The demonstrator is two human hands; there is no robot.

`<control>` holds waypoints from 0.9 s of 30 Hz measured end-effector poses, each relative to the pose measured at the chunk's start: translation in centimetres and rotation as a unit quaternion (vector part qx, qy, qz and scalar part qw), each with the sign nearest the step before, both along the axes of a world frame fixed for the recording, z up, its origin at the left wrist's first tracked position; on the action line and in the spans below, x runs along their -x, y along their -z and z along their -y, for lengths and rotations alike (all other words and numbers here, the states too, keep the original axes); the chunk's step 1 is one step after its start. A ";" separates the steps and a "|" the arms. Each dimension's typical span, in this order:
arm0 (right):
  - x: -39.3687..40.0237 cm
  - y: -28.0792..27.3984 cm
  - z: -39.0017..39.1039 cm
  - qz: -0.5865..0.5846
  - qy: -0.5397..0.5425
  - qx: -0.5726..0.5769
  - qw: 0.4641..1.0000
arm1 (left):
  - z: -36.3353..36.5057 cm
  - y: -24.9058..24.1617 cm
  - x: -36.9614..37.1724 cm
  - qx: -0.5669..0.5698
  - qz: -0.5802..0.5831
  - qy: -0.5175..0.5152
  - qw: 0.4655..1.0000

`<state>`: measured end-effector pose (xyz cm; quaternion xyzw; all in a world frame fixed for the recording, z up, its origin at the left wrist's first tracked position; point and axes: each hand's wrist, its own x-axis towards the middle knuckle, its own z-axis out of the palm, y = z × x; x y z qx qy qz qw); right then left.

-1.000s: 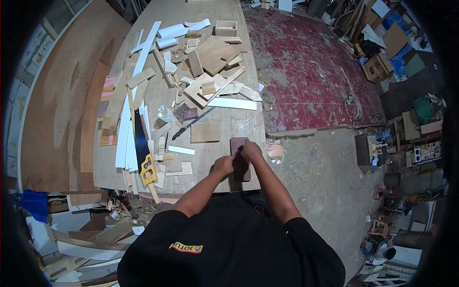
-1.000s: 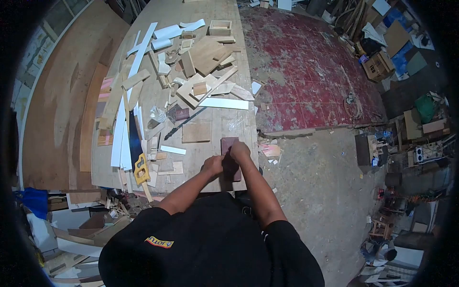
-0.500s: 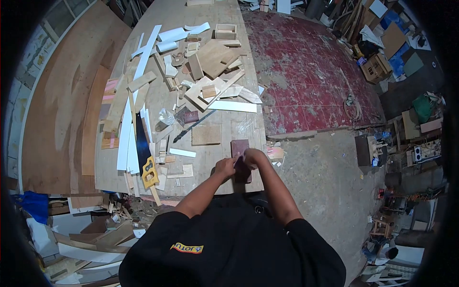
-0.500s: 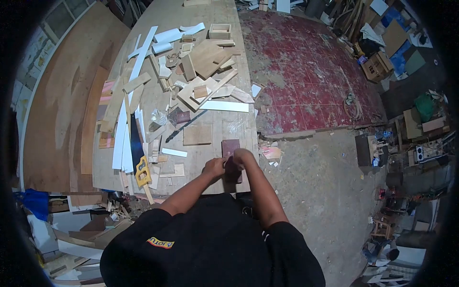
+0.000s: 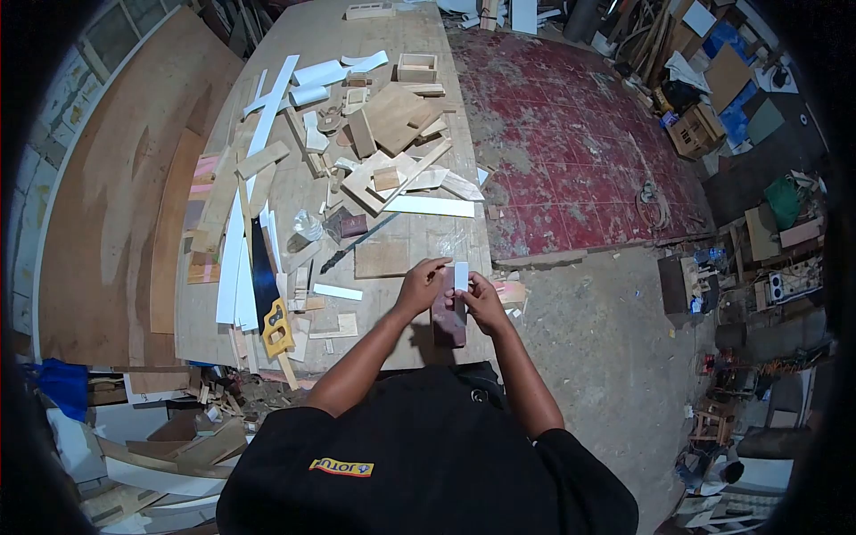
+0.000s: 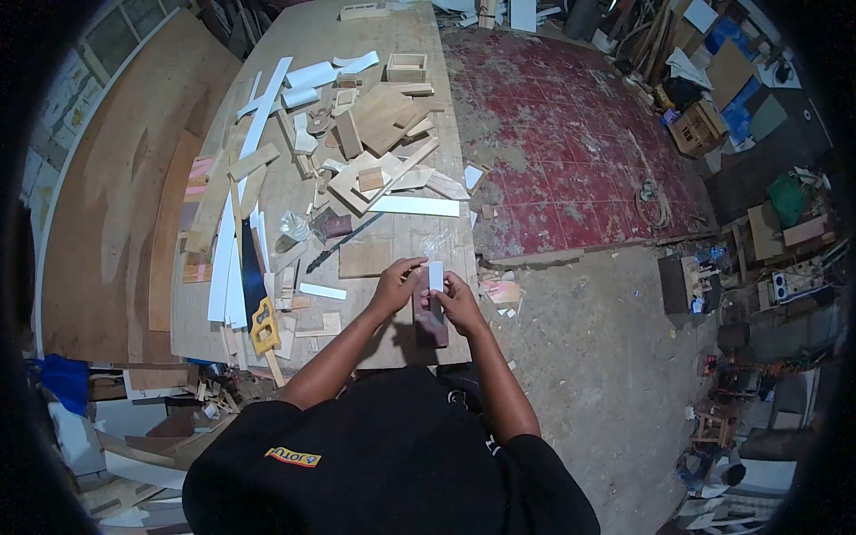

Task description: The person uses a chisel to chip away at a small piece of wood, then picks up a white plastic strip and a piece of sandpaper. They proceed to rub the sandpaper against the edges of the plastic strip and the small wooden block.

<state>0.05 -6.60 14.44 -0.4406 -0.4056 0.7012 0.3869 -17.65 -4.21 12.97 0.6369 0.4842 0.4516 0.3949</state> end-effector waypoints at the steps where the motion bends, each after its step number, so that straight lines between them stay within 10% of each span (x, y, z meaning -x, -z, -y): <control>1: 0.1 0.2 0.1 -0.009 0.000 0.002 1.000 | 0.2 -1.0 -0.2 0.000 -0.001 -0.002 1.000; 27: 2.3 -6.3 2.8 -0.025 -0.009 -0.040 0.999 | 1.7 -4.8 0.6 0.078 0.186 0.011 0.979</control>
